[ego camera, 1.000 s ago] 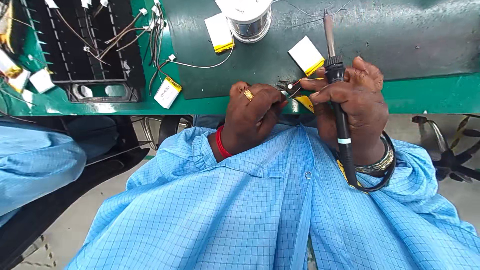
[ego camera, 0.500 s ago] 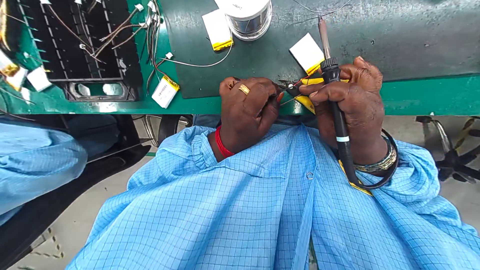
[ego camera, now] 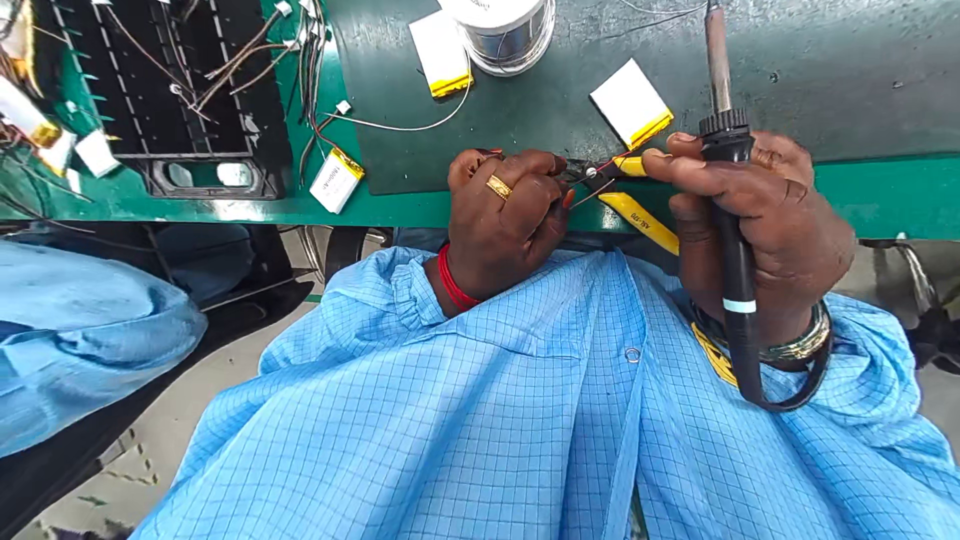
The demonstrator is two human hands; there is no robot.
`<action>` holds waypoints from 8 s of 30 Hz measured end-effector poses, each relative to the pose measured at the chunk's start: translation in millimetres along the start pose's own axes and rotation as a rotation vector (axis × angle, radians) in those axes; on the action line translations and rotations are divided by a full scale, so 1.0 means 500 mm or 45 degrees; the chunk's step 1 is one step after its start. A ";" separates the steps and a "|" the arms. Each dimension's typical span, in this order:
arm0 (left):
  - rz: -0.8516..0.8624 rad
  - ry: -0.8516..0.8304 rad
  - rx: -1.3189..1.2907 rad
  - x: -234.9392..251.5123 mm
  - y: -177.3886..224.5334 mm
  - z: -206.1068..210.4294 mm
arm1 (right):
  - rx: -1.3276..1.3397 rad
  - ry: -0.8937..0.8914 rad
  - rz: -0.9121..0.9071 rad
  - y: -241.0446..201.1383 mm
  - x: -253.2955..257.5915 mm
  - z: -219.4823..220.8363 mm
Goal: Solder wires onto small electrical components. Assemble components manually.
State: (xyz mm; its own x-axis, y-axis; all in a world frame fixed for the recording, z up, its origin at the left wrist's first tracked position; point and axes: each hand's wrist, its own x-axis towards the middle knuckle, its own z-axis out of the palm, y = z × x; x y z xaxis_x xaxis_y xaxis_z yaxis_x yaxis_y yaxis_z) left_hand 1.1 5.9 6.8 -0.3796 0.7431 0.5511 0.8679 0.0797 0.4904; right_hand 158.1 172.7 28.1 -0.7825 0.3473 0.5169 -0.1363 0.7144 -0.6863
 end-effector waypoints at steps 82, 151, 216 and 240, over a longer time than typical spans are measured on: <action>-0.011 -0.019 -0.017 -0.002 -0.002 -0.002 | 0.132 0.349 0.038 -0.012 -0.067 0.027; -0.361 -0.259 -0.370 0.048 0.000 -0.037 | 0.111 0.370 0.077 -0.026 -0.052 0.030; -0.356 -0.251 -0.359 0.047 0.000 -0.036 | 0.123 0.363 0.077 -0.024 -0.055 0.030; -0.274 -0.170 -0.310 0.034 -0.002 -0.024 | -0.313 -0.147 -0.020 -0.007 -0.086 -0.030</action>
State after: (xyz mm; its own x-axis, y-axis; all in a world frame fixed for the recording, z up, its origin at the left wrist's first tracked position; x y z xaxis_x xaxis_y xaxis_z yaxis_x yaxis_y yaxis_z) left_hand -10.0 10.5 23.7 -0.4863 0.8083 0.3320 0.6643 0.0951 0.7414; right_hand 201.2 164.7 16.0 -0.8475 0.2732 0.4550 -0.0084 0.8503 -0.5263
